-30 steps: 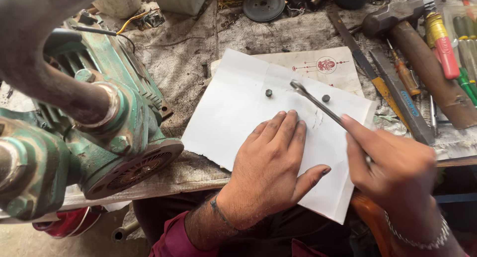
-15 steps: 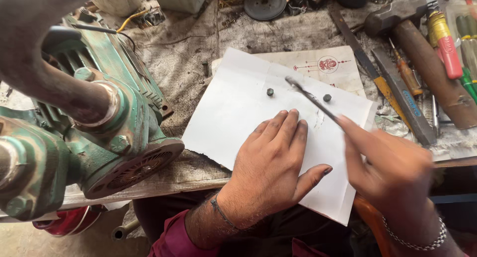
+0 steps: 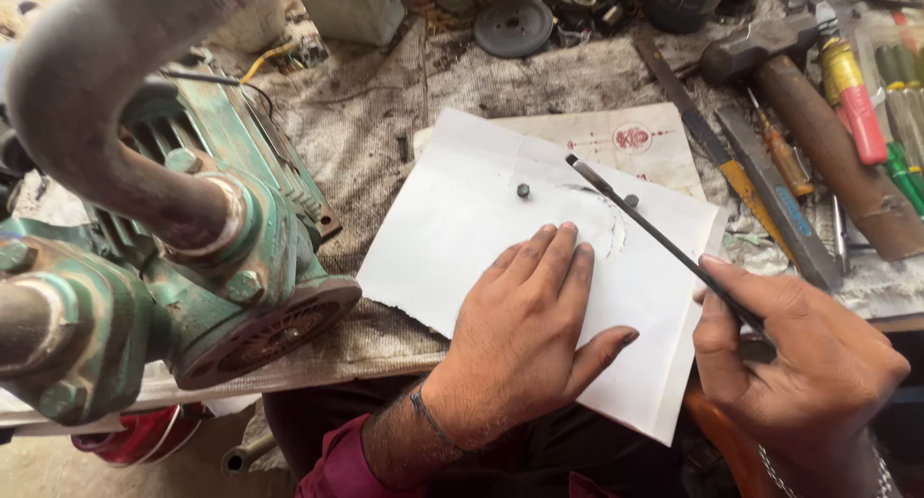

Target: The person holds a sheet of white paper on a cluttered workbench, weights it with two small nuts, and uses a spanner as a guide to trace a large circle onto the paper by hand. They reposition the nuts and continue tracing the circle around the sheet.

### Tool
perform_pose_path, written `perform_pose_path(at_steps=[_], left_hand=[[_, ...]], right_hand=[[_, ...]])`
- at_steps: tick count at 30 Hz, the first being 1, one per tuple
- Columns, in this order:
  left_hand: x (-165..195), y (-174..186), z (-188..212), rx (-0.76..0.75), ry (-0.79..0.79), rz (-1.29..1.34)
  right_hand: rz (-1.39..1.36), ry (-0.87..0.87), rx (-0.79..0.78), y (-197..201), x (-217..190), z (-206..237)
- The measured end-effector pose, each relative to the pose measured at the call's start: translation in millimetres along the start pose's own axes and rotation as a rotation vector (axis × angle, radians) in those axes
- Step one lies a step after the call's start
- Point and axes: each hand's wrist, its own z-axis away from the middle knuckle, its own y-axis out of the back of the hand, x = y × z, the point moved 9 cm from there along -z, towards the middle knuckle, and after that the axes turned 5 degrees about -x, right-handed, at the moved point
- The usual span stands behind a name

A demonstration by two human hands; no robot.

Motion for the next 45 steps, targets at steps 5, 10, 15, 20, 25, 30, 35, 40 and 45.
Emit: perform_pose_path(at_steps=[5, 10, 15, 20, 25, 30, 35, 40, 45], left_hand=[[0, 0, 1, -0.001, -0.014, -0.005], [-1, 1, 1, -0.021, 0.004, 0.022], [-1, 0, -1, -0.008, -0.018, -0.019], [-1, 0, 1, -0.011, -0.007, 0.008], [-1, 1, 0, -0.009, -0.021, -0.01], [-2, 2, 0, -0.007, -0.01, 0.006], [-1, 3, 1, -0.007, -0.015, 0.015], [-2, 2, 0, -0.006, -0.014, 0.005], [-1, 0, 1, -0.017, -0.001, 0.028]], right_hand=[[0.232, -0.008, -0.146, -14, 3, -2], [0.092, 0.05, -0.017, 0, -6, -6], [0.206, 0.035, -0.108, -14, 5, 1], [-0.023, 0.072, 0.044, 3, 8, 5], [0.228, 0.074, -0.077, -8, -7, -9], [0.12, 0.073, -0.082, -8, -14, -15], [0.106, 0.105, 0.023, -2, -12, -11], [0.225, 0.073, -0.185, -23, -11, -11], [0.011, 0.092, 0.089, 8, -16, -12]])
